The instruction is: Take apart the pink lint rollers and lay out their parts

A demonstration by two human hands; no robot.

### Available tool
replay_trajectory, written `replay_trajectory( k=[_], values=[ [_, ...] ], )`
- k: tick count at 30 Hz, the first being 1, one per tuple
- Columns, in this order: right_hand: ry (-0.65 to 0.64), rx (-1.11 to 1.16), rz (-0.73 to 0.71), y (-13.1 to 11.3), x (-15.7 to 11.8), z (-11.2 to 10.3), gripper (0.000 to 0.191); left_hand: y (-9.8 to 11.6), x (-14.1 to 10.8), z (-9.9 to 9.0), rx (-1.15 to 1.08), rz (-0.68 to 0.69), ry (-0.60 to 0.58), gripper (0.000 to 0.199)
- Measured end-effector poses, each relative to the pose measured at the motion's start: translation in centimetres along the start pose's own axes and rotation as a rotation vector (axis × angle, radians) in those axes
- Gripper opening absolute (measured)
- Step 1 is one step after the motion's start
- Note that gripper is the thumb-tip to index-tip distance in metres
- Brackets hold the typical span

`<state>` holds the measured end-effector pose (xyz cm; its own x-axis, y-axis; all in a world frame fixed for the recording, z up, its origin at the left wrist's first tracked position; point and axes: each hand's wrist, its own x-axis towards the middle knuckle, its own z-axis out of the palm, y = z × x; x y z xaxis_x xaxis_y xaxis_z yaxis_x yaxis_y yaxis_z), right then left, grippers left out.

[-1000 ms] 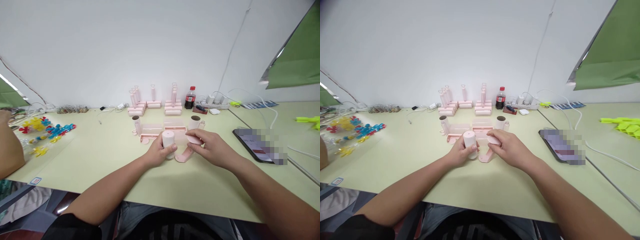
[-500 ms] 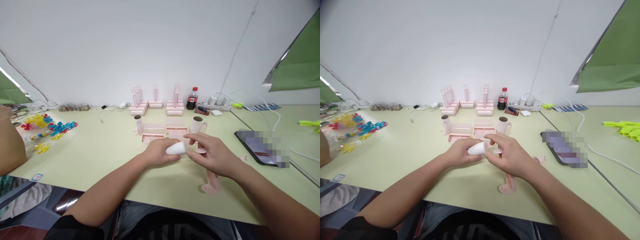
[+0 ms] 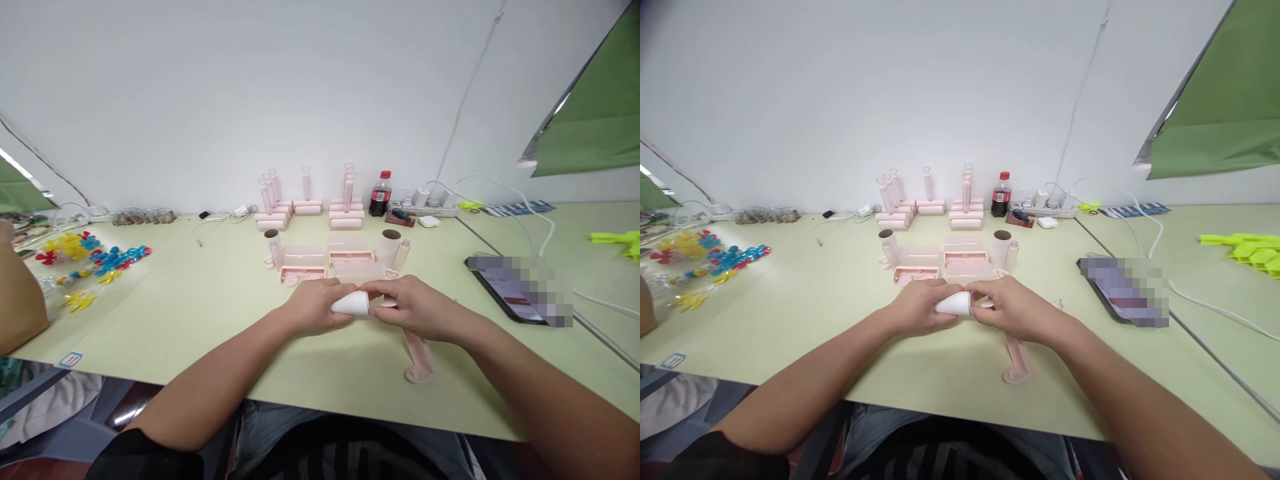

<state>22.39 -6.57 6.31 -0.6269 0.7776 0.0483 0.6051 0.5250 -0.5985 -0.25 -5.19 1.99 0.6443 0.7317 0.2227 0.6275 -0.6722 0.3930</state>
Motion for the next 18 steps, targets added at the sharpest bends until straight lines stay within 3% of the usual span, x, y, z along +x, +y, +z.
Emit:
replay_trajectory(
  k=[9, 13, 18],
  values=[
    [0.061, 0.055, 0.126, 0.5, 0.3, 0.5, 0.036, 0.3, 0.4, 0.6, -0.124, -0.093, -0.033, 0.048],
    [0.110, 0.108, 0.210, 1.0, 0.2, -0.2, 0.028, 0.4, 0.4, 0.4, -0.237, -0.167, -0.021, 0.044],
    [0.138, -0.111, 0.324, 2.5, 0.0, -0.8, 0.026, 0.2, 0.4, 0.4, -0.338, -0.284, 0.070, 0.046]
  ],
)
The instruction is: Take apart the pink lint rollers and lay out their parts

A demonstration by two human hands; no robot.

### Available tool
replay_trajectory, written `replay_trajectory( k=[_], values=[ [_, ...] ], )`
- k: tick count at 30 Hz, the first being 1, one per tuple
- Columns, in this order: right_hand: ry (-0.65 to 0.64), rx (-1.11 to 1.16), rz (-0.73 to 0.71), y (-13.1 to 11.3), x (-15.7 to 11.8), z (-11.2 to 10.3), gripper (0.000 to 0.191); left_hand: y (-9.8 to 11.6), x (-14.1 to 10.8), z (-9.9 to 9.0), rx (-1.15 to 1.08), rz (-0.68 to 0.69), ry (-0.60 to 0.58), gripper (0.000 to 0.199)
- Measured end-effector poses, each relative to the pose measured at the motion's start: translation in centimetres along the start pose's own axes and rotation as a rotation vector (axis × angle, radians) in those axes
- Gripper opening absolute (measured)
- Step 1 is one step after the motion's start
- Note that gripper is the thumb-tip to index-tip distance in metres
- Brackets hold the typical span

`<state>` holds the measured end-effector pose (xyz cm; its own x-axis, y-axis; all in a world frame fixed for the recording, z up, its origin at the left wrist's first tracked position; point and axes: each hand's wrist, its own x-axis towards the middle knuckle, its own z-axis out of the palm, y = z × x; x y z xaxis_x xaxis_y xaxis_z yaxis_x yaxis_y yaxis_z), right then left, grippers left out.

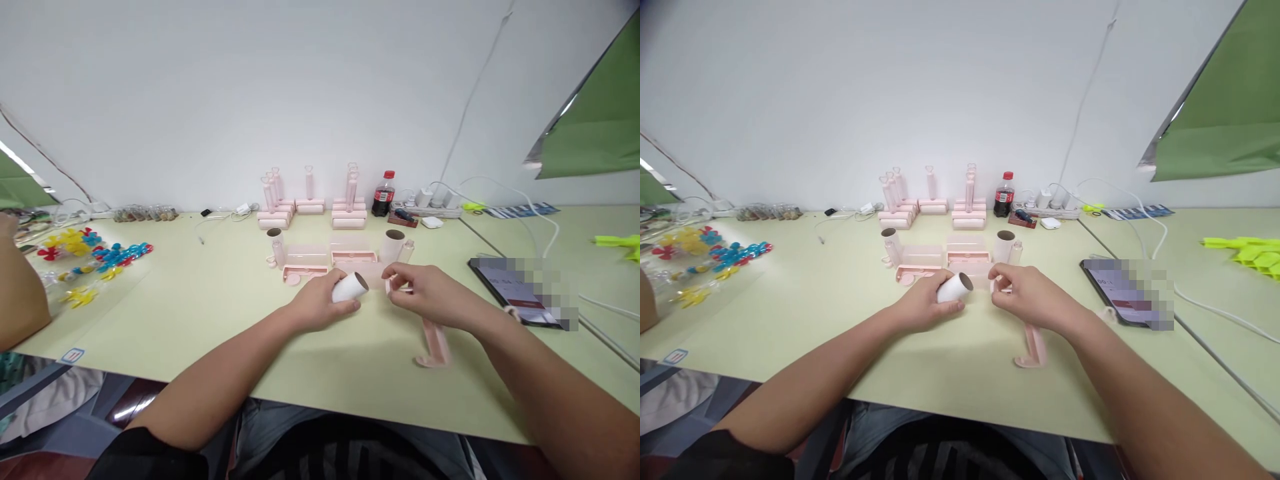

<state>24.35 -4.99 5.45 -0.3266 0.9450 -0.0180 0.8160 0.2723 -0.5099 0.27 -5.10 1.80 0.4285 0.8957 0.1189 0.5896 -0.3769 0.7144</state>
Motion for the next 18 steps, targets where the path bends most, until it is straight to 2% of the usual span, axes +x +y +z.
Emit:
replay_trajectory(
  k=[5, 9, 13, 18],
  values=[
    [-0.089, -0.218, 0.011, 0.1, 0.0, 0.9, 0.027, 0.1, 0.1, 0.0, -0.167, -0.010, 0.075, 0.045],
    [-0.111, -0.187, -0.071, -0.8, -0.1, 1.3, 0.027, 0.1, 0.2, 0.1, -0.229, -0.014, 0.142, 0.045],
    [-0.055, -0.160, -0.128, -0.9, 0.1, 1.9, 0.015, -0.3, 0.3, 0.2, -0.260, -0.036, 0.210, 0.045],
    [-0.096, -0.161, -0.170, -0.9, 0.2, 2.5, 0.016, -0.9, 0.5, 0.5, -0.399, -0.032, 0.216, 0.047]
  ],
)
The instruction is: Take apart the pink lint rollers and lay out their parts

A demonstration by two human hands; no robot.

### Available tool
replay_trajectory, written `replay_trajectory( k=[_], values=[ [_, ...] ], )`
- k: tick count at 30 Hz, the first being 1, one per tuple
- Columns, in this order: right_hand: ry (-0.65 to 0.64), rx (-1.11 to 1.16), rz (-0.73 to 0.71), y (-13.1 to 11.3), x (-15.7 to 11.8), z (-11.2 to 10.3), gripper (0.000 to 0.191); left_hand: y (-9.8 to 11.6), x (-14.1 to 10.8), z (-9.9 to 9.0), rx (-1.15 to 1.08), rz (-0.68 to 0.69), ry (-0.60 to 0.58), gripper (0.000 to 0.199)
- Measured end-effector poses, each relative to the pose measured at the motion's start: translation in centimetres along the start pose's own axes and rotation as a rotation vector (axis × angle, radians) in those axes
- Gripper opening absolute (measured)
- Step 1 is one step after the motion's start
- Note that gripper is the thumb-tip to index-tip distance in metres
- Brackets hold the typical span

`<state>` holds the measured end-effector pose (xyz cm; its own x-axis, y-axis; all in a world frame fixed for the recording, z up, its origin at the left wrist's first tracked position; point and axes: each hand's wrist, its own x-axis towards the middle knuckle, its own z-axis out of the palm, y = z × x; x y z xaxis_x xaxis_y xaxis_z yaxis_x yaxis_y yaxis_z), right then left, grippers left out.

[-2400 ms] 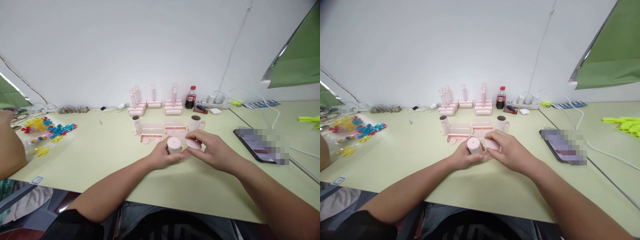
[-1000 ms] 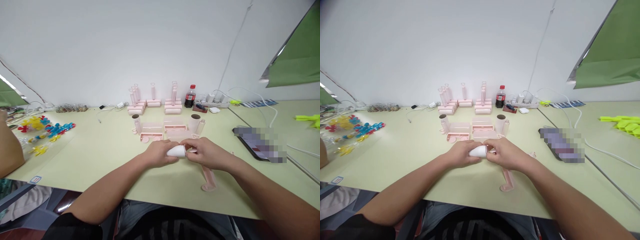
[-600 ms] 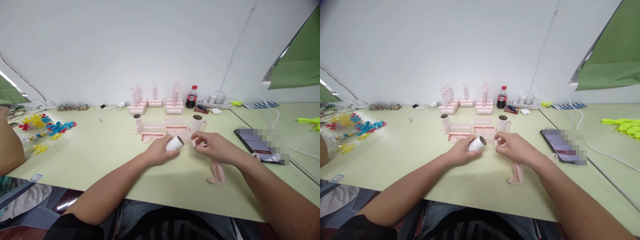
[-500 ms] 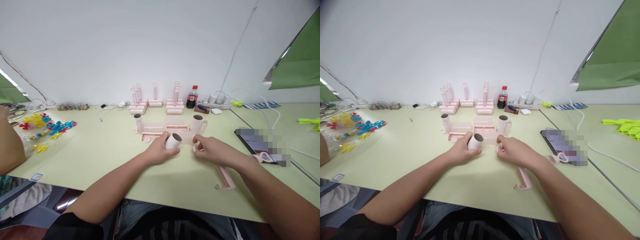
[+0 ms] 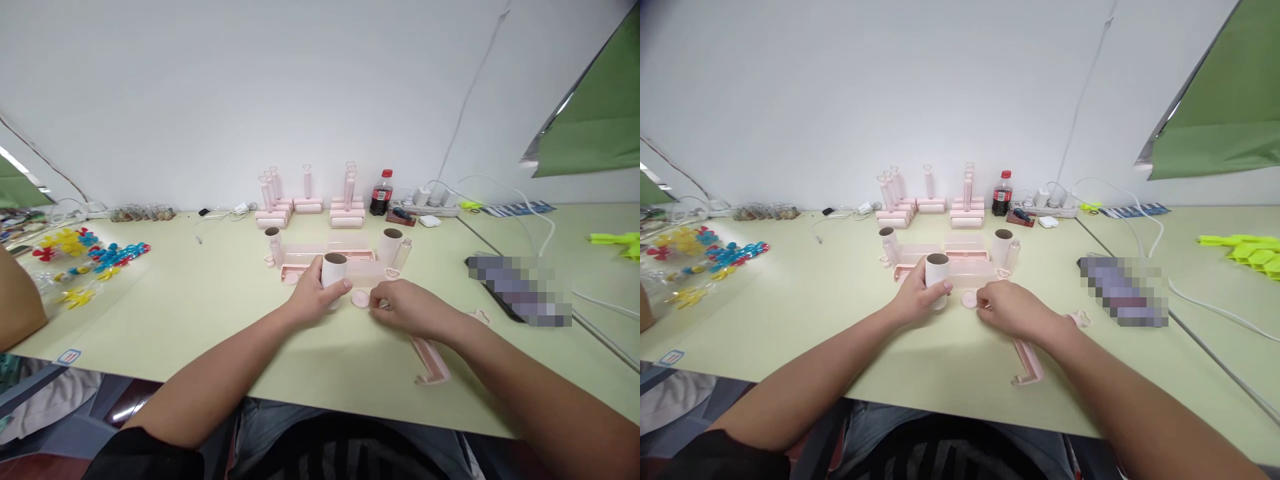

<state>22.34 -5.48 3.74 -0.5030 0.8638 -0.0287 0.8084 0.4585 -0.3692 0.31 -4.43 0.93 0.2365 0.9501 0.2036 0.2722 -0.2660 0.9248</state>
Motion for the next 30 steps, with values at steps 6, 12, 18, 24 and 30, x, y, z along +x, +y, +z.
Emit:
replay_trajectory(
  k=[6, 12, 18, 24, 30],
  values=[
    [0.012, 0.175, -0.006, -1.1, -0.3, -0.8, 0.022, 0.3, 0.1, 0.5, -0.248, 0.019, 0.022, 0.049],
    [0.005, 0.401, -0.106, -2.1, -0.4, -0.5, 0.026, 0.6, 0.0, 1.2, -0.513, -0.078, -0.028, 0.056],
    [0.097, 0.567, -0.074, -1.7, -0.1, -0.4, 0.027, 0.7, 0.1, 1.2, -0.660, -0.156, -0.051, 0.062],
    [0.125, 0.613, -0.039, -1.3, -0.1, -0.4, 0.025, 0.5, 0.0, 1.3, -0.715, -0.153, -0.095, 0.058],
    [0.152, 0.628, -0.052, -1.1, -0.1, -0.6, 0.022, 0.7, -0.1, 1.5, -0.751, -0.183, -0.095, 0.059]
  ],
)
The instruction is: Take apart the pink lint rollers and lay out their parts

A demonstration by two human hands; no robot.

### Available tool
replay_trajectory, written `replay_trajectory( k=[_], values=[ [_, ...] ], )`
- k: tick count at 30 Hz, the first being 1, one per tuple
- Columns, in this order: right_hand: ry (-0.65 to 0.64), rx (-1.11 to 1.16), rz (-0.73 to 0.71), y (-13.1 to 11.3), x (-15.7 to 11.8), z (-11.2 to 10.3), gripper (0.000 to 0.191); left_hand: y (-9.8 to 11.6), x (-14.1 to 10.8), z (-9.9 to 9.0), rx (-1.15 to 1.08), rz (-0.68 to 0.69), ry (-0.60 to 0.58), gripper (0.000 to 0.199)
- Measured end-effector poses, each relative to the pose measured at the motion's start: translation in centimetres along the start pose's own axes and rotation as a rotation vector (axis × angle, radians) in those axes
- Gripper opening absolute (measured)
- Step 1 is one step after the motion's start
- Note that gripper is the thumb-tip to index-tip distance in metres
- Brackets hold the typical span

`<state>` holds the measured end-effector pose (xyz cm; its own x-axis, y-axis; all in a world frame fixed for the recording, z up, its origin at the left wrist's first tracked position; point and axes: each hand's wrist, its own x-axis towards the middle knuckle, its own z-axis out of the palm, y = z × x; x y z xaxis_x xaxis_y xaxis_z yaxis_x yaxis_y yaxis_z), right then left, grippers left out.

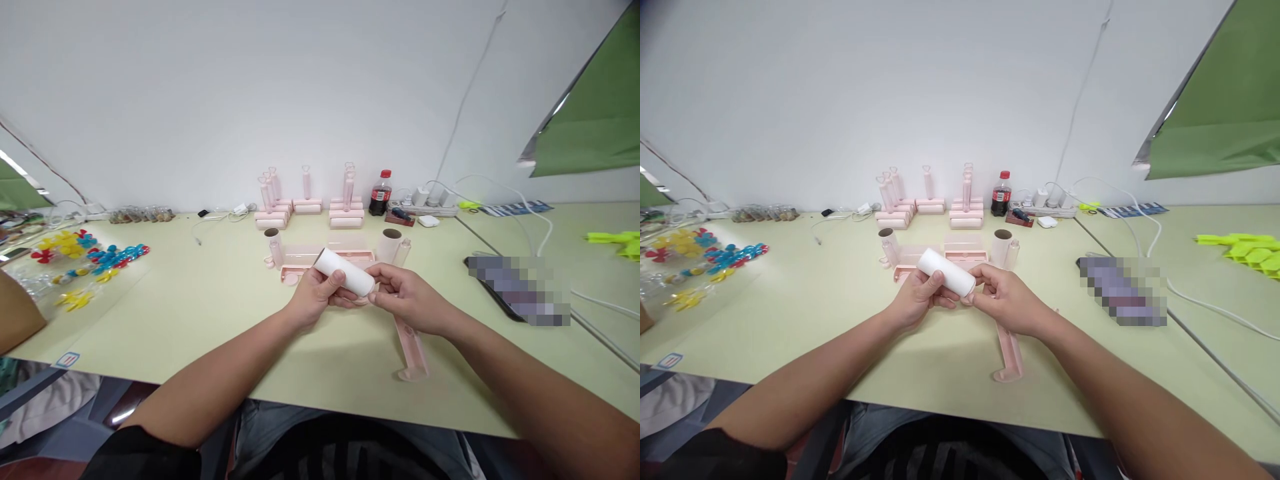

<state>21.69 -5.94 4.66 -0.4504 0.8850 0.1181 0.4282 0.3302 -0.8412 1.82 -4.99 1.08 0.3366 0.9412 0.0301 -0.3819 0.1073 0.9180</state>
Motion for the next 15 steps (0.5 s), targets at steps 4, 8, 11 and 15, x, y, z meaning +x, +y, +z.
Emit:
replay_trajectory(
  k=[4, 8, 11, 15],
  values=[
    [0.054, -0.032, -0.061, 0.3, -0.1, 0.2, 0.035, 0.1, -0.1, 0.5, -0.091, -0.015, 0.045, 0.058],
    [0.184, -0.233, -0.099, 0.6, -0.3, 0.5, 0.037, 0.1, 0.0, 0.7, -0.197, -0.039, 0.052, 0.052],
    [0.257, -0.362, -0.146, 0.4, -0.5, 0.5, 0.024, 0.2, 0.1, 0.7, -0.244, -0.058, 0.051, 0.048],
    [0.259, -0.481, -0.211, -0.4, -0.7, 0.2, 0.018, 0.4, 0.1, 0.9, -0.265, -0.073, 0.018, 0.046]
  ],
)
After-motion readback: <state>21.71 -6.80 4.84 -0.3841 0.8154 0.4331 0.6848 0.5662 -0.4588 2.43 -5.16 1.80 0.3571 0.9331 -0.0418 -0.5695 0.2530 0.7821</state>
